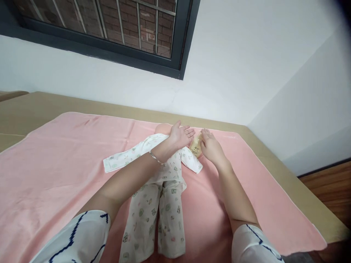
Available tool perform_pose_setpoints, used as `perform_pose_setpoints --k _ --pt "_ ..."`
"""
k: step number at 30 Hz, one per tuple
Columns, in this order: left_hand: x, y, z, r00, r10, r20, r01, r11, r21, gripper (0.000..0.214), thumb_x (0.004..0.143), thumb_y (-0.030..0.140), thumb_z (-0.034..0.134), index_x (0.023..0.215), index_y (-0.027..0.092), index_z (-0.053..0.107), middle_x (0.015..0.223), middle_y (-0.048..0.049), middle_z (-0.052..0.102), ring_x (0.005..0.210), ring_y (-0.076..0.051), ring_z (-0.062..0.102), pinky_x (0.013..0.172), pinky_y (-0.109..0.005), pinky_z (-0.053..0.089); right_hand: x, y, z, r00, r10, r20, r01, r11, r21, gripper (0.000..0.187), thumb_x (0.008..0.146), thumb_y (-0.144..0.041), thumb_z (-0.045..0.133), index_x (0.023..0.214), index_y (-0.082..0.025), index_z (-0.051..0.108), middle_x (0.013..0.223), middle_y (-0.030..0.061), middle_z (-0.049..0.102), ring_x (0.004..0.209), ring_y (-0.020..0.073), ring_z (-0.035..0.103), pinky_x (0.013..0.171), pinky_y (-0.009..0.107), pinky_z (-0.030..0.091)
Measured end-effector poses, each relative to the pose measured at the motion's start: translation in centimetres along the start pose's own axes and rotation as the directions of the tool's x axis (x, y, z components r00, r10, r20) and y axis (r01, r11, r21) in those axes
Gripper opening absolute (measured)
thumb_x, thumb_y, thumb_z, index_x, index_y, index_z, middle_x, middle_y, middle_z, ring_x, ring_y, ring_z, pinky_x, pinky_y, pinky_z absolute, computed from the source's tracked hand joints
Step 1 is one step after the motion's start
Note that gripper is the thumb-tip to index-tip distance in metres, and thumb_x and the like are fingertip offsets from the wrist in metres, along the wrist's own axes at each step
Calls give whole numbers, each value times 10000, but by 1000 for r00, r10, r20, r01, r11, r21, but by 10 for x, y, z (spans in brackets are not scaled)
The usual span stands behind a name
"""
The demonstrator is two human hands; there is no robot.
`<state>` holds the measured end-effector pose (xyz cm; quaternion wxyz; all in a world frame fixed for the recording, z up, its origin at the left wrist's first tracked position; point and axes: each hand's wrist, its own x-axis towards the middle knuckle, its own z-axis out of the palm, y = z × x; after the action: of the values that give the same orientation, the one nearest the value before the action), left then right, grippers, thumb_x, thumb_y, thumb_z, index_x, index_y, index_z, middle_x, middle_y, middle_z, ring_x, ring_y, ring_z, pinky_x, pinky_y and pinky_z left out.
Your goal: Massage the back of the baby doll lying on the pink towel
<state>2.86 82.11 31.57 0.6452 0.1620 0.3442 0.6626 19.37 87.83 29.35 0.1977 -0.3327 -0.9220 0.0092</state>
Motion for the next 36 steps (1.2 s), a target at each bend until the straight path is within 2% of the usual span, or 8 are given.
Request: perform_pose_setpoints --k 4,10,18,25,28,31,33,36 --pt "6 -5 9 998 -31 58 40 985 -167 759 970 524 319 1565 69 194 1570 -238 321 1417 -259 426 1017 -347 498 0 -8 -1 1000 -11 -2 11 986 -169 538 1027 -244 326 1500 8 371 1513 230 400 1443 320 341 1204 476 271" --pt "2 -3 5 996 -33 87 50 978 -201 721 974 528 346 1547 98 263 1561 -229 343 1425 -280 410 802 -300 554 2 -19 -7 997 66 32 -51 943 -328 509 1073 -365 273 1487 -97 402 1489 213 434 1182 318 586 981 405 457" --pt "-29 0 -25 998 -24 58 36 976 -215 660 973 454 395 1507 71 335 1512 -248 411 1349 -293 507 953 -356 532 24 -46 -23 965 219 143 -134 884 -448 379 1052 -418 350 1184 -133 563 1105 165 649 943 302 668 812 370 470" --pt "-80 13 -50 994 -79 -78 63 979 -193 561 955 405 416 1401 70 474 1460 -212 490 1311 -303 540 994 -389 511 27 -71 -10 921 369 129 -266 833 -485 526 1019 -519 422 1321 -99 511 1279 259 571 1105 337 625 948 431 427" --pt "-92 18 -59 987 -95 -133 73 984 -164 518 955 360 417 1374 67 496 1448 -195 508 1304 -301 542 1023 -395 490 21 -79 0 914 401 68 -314 801 -510 645 1008 -547 430 1454 -80 424 1481 314 376 1407 431 344 1099 603 263" --pt "-103 22 -61 975 -114 -190 90 987 -131 499 967 348 412 1371 70 501 1422 -183 536 1298 -281 548 1077 -392 447 13 -98 6 951 304 56 -253 869 -426 674 1017 -560 385 1547 -149 321 1598 271 168 1504 431 -9 1121 721 48" --pt "-114 25 -57 978 -114 -173 94 988 -122 505 993 371 360 1380 78 500 1380 -184 570 1270 -264 573 1089 -387 435 5 -118 12 989 121 80 -98 964 -246 625 1048 -501 299 1578 -174 250 1627 224 103 1515 388 -13 1153 692 66" --pt "-136 37 -51 996 -81 35 84 989 -121 568 1026 427 245 1409 92 498 1379 -177 576 1289 -268 560 1114 -409 415 -15 -152 24 986 -158 46 158 987 14 640 1054 -426 251 1595 -107 131 1637 211 34 1521 354 -39 1182 654 128"
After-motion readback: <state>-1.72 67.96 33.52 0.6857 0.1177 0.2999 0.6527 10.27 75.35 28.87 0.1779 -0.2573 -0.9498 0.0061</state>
